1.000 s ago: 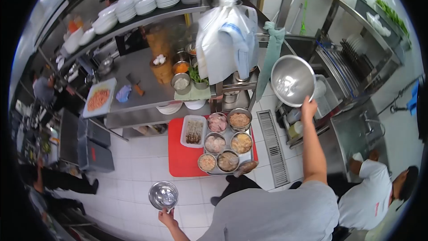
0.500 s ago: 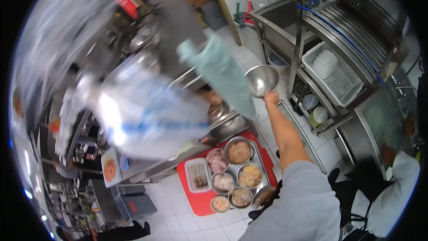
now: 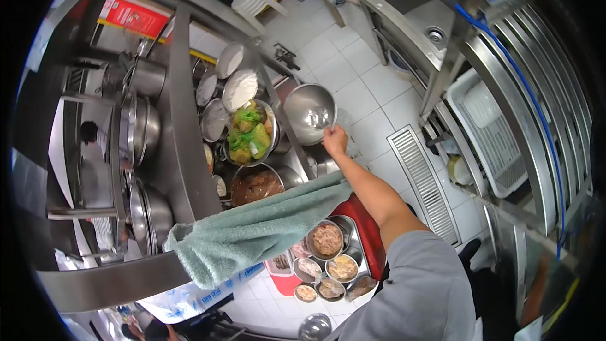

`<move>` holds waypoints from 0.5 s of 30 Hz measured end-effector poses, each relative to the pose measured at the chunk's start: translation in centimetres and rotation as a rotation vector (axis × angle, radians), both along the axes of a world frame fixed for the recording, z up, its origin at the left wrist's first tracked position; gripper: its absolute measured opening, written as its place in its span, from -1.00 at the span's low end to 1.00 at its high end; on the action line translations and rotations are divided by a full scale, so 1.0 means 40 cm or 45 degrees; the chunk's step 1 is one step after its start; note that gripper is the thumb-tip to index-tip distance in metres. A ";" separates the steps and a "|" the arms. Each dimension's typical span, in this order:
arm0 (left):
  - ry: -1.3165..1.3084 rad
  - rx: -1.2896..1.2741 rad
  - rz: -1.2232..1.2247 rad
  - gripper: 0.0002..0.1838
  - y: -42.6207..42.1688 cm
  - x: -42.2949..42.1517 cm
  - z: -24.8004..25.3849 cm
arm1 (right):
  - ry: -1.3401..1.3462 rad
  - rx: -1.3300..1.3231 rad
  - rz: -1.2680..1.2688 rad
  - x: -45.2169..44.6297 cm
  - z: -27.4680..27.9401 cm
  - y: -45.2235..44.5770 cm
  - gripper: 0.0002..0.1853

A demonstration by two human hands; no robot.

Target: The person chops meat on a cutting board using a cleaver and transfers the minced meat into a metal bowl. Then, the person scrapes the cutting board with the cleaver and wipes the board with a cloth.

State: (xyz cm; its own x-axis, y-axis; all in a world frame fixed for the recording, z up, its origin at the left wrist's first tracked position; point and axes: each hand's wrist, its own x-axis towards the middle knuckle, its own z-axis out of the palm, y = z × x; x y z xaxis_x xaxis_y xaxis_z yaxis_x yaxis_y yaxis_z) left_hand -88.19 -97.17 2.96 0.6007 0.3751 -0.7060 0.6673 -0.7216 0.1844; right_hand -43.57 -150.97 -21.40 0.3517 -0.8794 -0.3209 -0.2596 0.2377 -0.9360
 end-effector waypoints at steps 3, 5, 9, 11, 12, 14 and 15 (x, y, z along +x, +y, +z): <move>0.015 0.046 -0.043 -0.78 0.008 -0.075 0.013 | -0.027 -0.117 0.400 0.067 0.072 0.011 -0.66; 0.041 0.089 -0.145 -0.78 0.044 -0.170 0.001 | -0.072 -0.349 0.422 0.075 0.027 0.026 -0.63; 0.014 0.219 -0.647 -0.77 0.118 -0.461 -0.068 | -0.043 -0.495 0.846 -0.072 -0.206 -0.044 -0.71; -0.034 0.235 -0.456 -0.77 0.132 -0.591 -0.153 | -0.007 -0.498 0.948 -0.265 -0.304 -0.096 -0.71; -0.042 0.211 -0.192 -0.77 0.143 -0.634 -0.184 | 0.039 -1.101 1.106 -0.390 -0.455 -0.126 -0.66; -0.113 0.153 0.282 -0.76 0.176 -0.706 -0.248 | 0.893 -0.485 1.310 -0.690 -0.610 -0.176 -0.69; -0.183 0.122 0.449 -0.76 0.211 -0.745 -0.279 | 1.154 -1.348 2.231 -0.849 -0.596 -0.206 -0.59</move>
State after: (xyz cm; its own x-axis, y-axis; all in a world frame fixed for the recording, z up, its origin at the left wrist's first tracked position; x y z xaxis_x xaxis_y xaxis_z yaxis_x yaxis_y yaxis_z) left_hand -117.98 -88.74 -8.21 0.5133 0.6363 -0.5760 0.8497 -0.4710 0.2370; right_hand -77.51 -159.23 -45.26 0.8127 0.1348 -0.5669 0.1109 -0.9909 -0.0767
